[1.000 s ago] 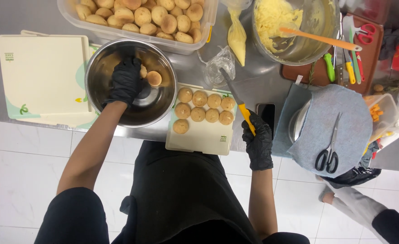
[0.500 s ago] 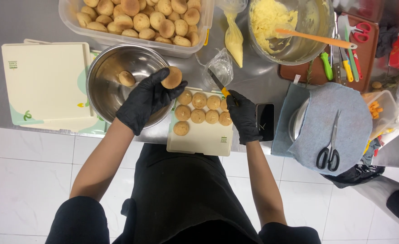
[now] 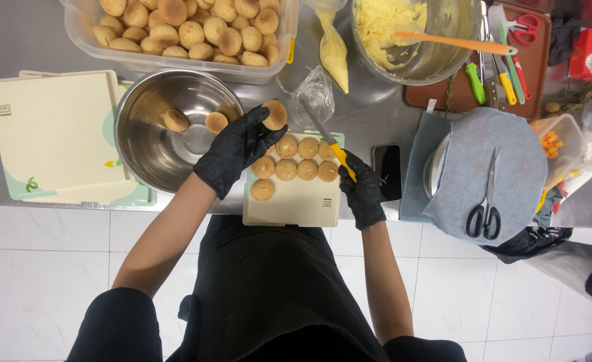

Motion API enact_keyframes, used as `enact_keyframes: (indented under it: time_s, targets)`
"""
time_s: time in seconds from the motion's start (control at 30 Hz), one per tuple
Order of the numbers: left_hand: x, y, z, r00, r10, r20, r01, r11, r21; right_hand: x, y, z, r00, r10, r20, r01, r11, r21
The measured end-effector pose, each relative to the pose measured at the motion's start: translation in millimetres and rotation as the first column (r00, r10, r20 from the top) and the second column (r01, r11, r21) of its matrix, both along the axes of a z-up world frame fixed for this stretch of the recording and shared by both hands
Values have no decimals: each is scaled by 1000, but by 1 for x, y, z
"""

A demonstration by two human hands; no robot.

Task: Fill cream puffs with pastry cream using a piping bag and arrange them on a tray.

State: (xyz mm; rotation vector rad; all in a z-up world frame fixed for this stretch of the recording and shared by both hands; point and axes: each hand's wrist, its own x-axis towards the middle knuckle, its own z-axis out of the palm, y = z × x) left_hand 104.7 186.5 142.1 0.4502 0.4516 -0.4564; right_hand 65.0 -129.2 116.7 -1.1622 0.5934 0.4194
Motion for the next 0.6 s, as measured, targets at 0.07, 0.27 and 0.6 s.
enact_keyframes:
  time_s: [0.07,0.27,0.6]
  targets:
    - [5,-6,-4,1000,14,-27,-15,1000,-25,-12,-6,3,1000,-18,5,18,999,45]
    - [17,-36,26,994,-83,77,80,996,48,-50,-12,23,980,-10,198,12,1000,-11]
    - [30,-56,23,957,-162,240,150,986,70,-67,3,42,619,612,492,226,460,-858]
